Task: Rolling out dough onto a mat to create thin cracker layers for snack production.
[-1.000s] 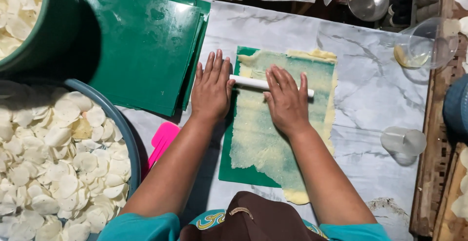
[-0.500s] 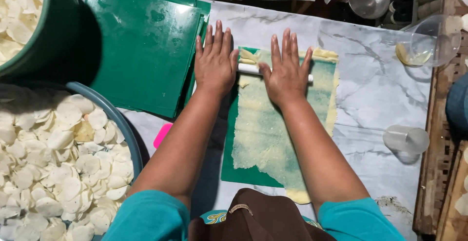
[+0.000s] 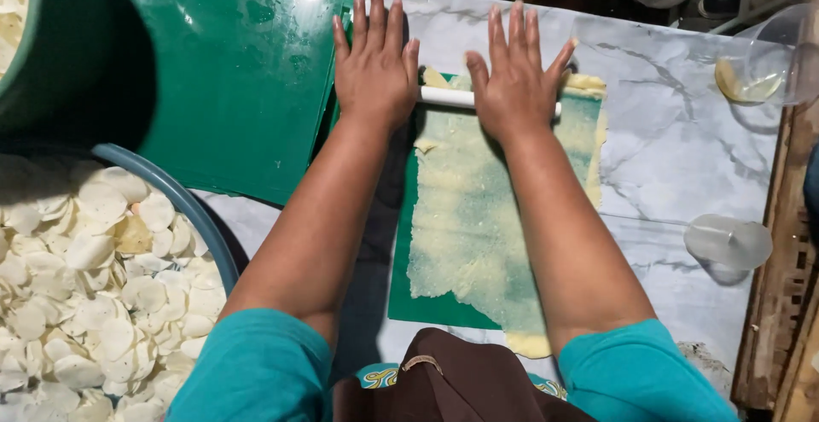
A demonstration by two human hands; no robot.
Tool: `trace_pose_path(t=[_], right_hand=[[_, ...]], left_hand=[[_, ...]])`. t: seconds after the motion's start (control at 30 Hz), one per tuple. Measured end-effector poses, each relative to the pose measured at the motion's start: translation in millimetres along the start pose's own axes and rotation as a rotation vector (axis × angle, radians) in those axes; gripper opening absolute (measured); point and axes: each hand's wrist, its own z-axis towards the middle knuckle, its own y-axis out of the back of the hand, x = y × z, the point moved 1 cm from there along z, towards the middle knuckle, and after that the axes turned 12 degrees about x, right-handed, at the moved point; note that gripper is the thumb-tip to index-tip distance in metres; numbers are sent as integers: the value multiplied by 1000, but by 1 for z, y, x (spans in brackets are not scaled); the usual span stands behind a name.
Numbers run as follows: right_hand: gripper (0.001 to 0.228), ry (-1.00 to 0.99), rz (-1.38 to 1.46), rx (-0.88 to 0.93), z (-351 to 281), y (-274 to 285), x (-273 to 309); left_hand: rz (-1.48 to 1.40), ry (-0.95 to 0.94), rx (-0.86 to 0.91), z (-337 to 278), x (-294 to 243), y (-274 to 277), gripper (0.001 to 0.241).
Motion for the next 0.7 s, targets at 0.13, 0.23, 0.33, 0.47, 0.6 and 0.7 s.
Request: trace_pose_path(t=[0.13, 0.23, 0.33, 0.47, 0.6, 0.7], right_hand=[[73, -5, -5, -148, 26, 1, -7], [79, -59, -25, -150, 6, -7, -1], [82, -57, -9, -83, -24, -18, 2], [80, 28, -14, -137, -61, -55, -8], [70, 148, 51, -222, -66, -77, -28], [64, 89, 151, -230, -45, -46, -28]], left_hand=[[-9, 34, 40, 23, -1, 10, 65], [-2, 14, -9, 4, 0, 4, 65], [22, 9, 34, -25, -1, 3, 65], [9, -11, -25, -69, 7, -17, 63], [-35, -27, 8, -86, 11, -24, 60], [-145, -55, -114, -64, 10, -12, 57]])
